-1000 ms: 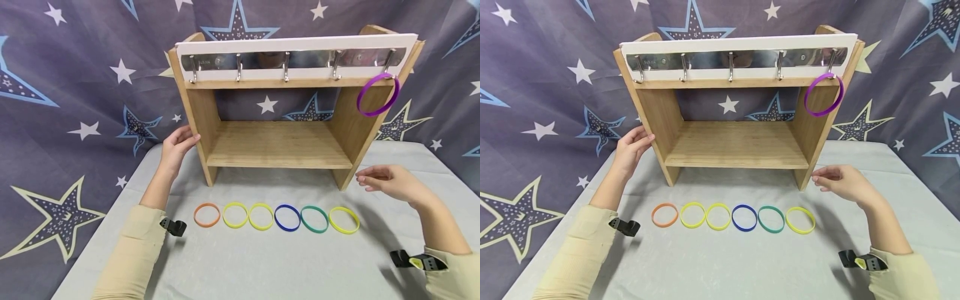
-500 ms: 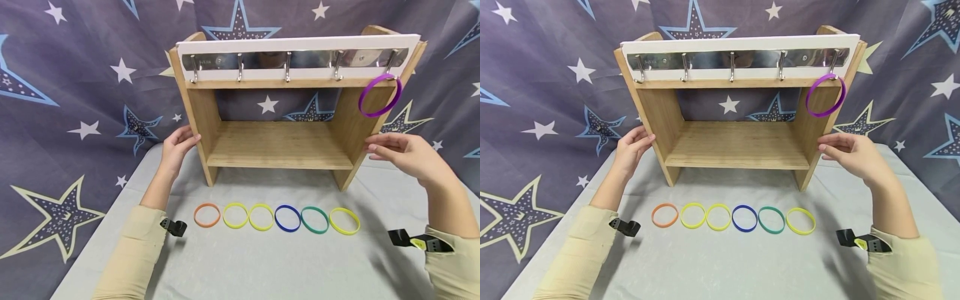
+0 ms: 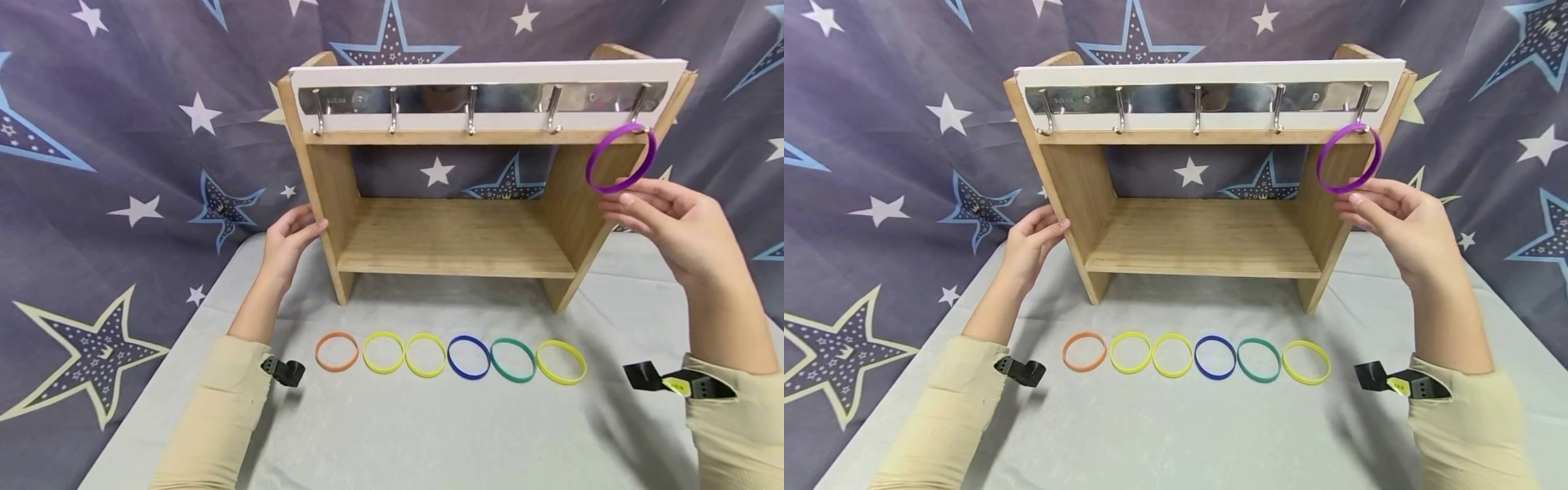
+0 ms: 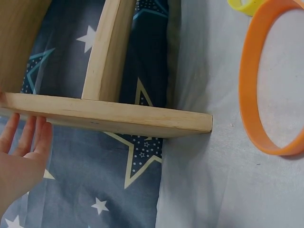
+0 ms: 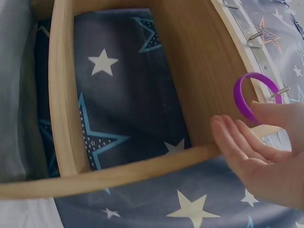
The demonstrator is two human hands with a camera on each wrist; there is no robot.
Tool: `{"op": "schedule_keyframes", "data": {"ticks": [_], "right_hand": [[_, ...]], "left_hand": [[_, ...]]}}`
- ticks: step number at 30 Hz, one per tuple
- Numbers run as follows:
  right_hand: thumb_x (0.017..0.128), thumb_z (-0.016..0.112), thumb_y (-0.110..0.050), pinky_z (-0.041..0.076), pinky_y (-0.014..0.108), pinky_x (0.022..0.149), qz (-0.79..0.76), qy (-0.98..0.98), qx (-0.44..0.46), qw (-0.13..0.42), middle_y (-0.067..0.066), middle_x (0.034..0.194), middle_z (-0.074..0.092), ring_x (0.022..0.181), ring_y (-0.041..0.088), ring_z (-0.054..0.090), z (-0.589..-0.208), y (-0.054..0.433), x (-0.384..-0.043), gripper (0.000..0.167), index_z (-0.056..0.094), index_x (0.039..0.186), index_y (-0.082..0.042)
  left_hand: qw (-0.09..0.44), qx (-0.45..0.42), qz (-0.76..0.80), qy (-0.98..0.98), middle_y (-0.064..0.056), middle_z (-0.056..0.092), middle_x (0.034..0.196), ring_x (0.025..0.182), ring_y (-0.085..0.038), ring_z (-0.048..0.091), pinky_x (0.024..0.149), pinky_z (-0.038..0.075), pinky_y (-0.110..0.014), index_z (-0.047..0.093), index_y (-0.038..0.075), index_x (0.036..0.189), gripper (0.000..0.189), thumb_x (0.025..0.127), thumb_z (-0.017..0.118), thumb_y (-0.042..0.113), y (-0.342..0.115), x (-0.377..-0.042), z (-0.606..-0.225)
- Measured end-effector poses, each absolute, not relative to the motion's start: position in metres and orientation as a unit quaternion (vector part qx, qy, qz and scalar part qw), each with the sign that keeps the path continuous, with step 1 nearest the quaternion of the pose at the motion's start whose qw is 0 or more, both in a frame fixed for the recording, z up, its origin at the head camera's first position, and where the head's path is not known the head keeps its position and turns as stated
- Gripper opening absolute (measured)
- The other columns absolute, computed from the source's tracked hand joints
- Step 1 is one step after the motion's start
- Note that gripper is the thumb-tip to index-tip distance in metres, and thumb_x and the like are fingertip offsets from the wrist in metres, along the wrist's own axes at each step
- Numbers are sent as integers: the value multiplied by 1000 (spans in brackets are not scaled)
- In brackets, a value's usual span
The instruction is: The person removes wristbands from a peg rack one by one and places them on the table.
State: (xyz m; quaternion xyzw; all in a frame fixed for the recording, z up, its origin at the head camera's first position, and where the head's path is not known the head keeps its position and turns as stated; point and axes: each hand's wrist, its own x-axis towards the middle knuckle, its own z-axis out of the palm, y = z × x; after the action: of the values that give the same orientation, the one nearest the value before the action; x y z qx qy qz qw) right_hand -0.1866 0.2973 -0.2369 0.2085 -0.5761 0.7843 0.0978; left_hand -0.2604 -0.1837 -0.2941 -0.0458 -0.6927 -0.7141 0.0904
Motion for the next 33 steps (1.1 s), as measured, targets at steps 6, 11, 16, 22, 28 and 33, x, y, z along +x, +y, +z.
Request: {"op": "schedule_keyframes", "data": {"ticks": [6, 11, 16, 22, 28, 33], "right_hand": [[89, 52, 14, 61, 33, 71, 869, -458, 135, 128, 18, 93, 74, 83, 26, 74, -231, 293, -188, 20, 67, 101, 10], [88, 53, 16, 61, 36, 71, 898, -400, 116, 140, 21, 89, 73, 81, 29, 74, -228, 292, -188, 20, 67, 101, 12], [86, 55, 17, 61, 35, 71, 902, -385, 106, 165, 20, 86, 73, 77, 29, 74, -224, 289, -188, 20, 67, 102, 13], [86, 56, 16, 61, 36, 73, 910, -366, 100, 168, 20, 87, 72, 77, 30, 73, -218, 288, -186, 19, 66, 101, 13], [87, 54, 17, 61, 38, 73, 917, -348, 113, 162, 23, 86, 71, 77, 31, 73, -215, 287, -184, 18, 65, 101, 15], [88, 53, 16, 61, 39, 74, 918, -344, 124, 155, 24, 86, 71, 79, 32, 73, -212, 287, -181, 18, 65, 102, 16]], "left_hand": [[88, -45, -713, -694, 11, 64, 102, 99, -2, 62, 89, 52, -13, 57, 7, 124, 37, 89, 66, 12, -184, -261, -294], [90, -44, -716, -691, 12, 64, 101, 98, -2, 62, 88, 52, -12, 57, 7, 123, 35, 89, 65, 10, -183, -261, -294], [92, -45, -716, -690, 12, 64, 101, 97, -1, 62, 88, 52, -12, 58, 9, 121, 32, 89, 65, 10, -184, -261, -295], [93, -46, -719, -687, 12, 65, 100, 96, -1, 63, 88, 52, -12, 59, 11, 117, 30, 89, 65, 10, -184, -261, -295], [93, -43, -719, -688, 12, 65, 100, 97, -1, 62, 88, 52, -12, 59, 13, 116, 29, 88, 65, 10, -184, -260, -295], [94, -45, -718, -688, 12, 65, 99, 96, -1, 63, 88, 52, -12, 59, 14, 114, 27, 89, 65, 10, -184, -260, -294]]}}
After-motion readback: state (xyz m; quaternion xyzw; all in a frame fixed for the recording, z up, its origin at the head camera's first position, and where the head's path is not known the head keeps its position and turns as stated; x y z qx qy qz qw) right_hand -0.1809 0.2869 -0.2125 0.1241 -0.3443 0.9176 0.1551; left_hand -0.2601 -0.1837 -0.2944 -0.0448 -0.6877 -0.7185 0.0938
